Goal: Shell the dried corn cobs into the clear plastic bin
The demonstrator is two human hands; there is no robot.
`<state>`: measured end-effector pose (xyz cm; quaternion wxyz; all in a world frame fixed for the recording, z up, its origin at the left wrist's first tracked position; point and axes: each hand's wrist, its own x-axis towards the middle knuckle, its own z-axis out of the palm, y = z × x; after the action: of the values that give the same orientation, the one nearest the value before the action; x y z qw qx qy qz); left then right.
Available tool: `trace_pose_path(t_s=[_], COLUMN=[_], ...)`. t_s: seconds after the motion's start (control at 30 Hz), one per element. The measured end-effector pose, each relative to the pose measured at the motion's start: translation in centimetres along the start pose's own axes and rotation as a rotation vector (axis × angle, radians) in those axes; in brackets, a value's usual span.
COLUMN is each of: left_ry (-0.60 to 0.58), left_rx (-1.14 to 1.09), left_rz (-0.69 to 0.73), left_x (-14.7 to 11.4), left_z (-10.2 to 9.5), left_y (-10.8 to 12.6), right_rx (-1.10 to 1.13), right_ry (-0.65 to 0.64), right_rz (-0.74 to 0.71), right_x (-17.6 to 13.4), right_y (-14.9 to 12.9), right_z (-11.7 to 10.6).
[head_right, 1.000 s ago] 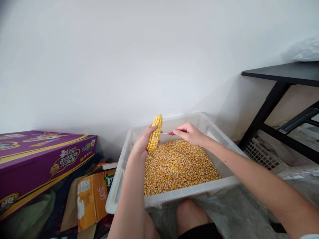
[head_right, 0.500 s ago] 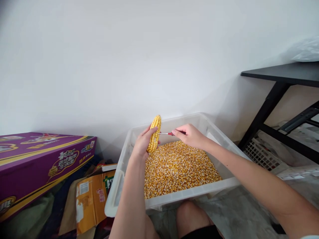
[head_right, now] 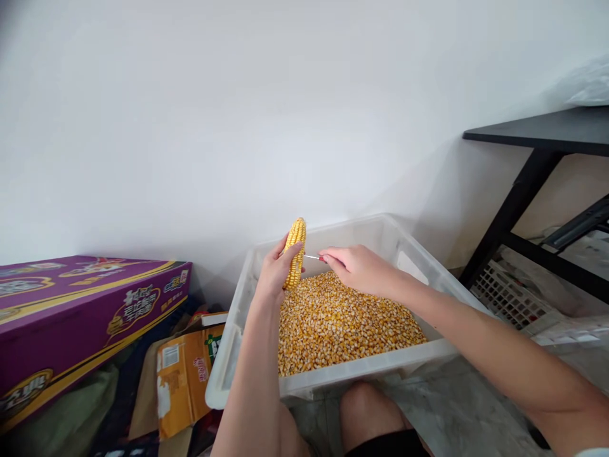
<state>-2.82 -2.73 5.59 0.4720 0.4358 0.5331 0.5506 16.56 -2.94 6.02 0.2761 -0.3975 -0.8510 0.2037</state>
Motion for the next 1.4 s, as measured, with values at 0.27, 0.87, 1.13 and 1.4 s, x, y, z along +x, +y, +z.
trace_pose_path(t_s=[0.27, 0.87, 1.13, 1.4], left_ry=[-0.136, -0.214, -0.219, -0.174], left_rx=[-0.021, -0.061, -0.068, -0.007], left_rz=[-0.077, -0.014, -0.021, 0.028], left_x=[-0.3, -1.3, -1.2, -0.9], left_z=[0.0, 0.4, 0.4, 0.5], left_y=[0.0, 1.0, 1.1, 0.4], right_rx=[-0.07, 0.25, 0.234, -0.081], right_ry=[-0.086, -0.146, -0.142, -0.073], right_rz=[-0.136, -0.057, -0.057, -0.167], right_x=[0.0, -0.2, -0.2, -0.5], right_y=[-0.3, 0.1, 0.2, -0.4], right_z=[0.6, -0.5, -0.6, -0.5])
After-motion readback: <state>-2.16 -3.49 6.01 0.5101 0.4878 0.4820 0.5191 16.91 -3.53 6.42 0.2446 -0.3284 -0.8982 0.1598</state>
